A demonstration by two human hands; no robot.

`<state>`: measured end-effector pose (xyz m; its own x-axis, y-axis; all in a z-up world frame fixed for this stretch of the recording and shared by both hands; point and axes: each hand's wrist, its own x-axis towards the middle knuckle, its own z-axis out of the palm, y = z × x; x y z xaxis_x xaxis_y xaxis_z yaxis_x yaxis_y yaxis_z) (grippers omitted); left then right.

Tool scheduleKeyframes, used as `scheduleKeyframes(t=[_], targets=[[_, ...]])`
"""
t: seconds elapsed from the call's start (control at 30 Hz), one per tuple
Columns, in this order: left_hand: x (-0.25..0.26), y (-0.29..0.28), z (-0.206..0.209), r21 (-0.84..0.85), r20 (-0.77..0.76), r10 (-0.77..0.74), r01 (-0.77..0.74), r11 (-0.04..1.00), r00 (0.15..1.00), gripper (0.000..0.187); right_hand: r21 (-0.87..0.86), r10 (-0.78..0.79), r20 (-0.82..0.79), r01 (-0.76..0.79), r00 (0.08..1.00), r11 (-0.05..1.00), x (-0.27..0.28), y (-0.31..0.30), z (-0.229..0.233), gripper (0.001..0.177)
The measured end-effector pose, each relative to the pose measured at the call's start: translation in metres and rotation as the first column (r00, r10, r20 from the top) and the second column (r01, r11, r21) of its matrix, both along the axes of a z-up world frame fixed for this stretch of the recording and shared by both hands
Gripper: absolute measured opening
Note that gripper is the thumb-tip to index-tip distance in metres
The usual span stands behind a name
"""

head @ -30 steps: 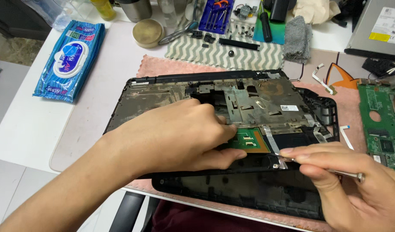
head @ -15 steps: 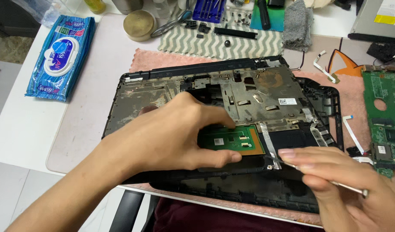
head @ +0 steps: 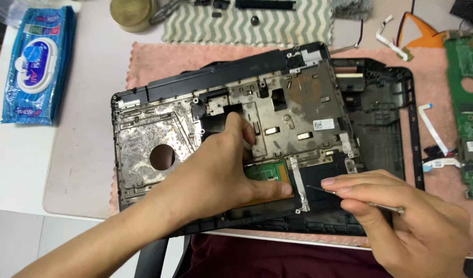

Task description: The person uses a metal tool to pry and detach a green circuit board from the interior of a disassembled laptop chassis. They carefully lift the board, peel off a protective film, and place the component aside on the work surface.

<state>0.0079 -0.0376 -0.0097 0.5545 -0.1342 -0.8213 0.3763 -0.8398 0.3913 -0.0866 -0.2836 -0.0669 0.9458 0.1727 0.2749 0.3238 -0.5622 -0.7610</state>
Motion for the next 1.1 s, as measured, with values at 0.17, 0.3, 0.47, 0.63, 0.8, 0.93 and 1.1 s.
scheduleKeyframes(t=[0.17,0.3,0.47,0.63,0.8,0.93,1.1], targets=[[-0.011,-0.001,-0.022,-0.07,0.007,0.187,-0.186,0.98,0.982,0.076,0.078,0.077,0.028,-0.079,0.997,0.994,-0.003,-0.002,-0.021,0.01],[-0.018,0.0,-0.035,-0.115,0.134,0.198,-0.183,0.976,0.971,0.078,0.079,0.099,-0.01,-0.098,0.995,0.992,-0.008,-0.001,-0.022,0.011],[-0.023,0.005,-0.047,-0.176,0.213,0.183,-0.147,0.973,0.96,0.08,0.081,0.12,0.037,-0.123,0.992,0.989,-0.007,0.002,-0.021,0.008],[-0.028,0.013,-0.058,-0.271,0.368,0.044,0.062,0.961,0.929,0.065,0.049,0.125,0.006,-0.125,0.992,0.991,-0.008,-0.003,-0.026,0.01],[-0.024,0.041,-0.044,-0.249,0.492,-0.171,0.326,0.912,0.854,0.08,-0.046,0.129,-0.029,-0.13,0.991,0.99,-0.008,-0.006,-0.02,0.015],[-0.033,0.06,-0.042,-0.152,0.688,-0.307,0.544,0.825,0.658,0.067,-0.09,0.159,-0.07,-0.165,0.985,0.982,-0.008,-0.015,-0.027,0.014],[-0.044,0.066,-0.054,-0.047,0.832,-0.335,0.657,0.753,0.442,0.054,-0.072,0.174,-0.111,-0.183,0.978,0.981,-0.006,-0.012,-0.022,0.013]])
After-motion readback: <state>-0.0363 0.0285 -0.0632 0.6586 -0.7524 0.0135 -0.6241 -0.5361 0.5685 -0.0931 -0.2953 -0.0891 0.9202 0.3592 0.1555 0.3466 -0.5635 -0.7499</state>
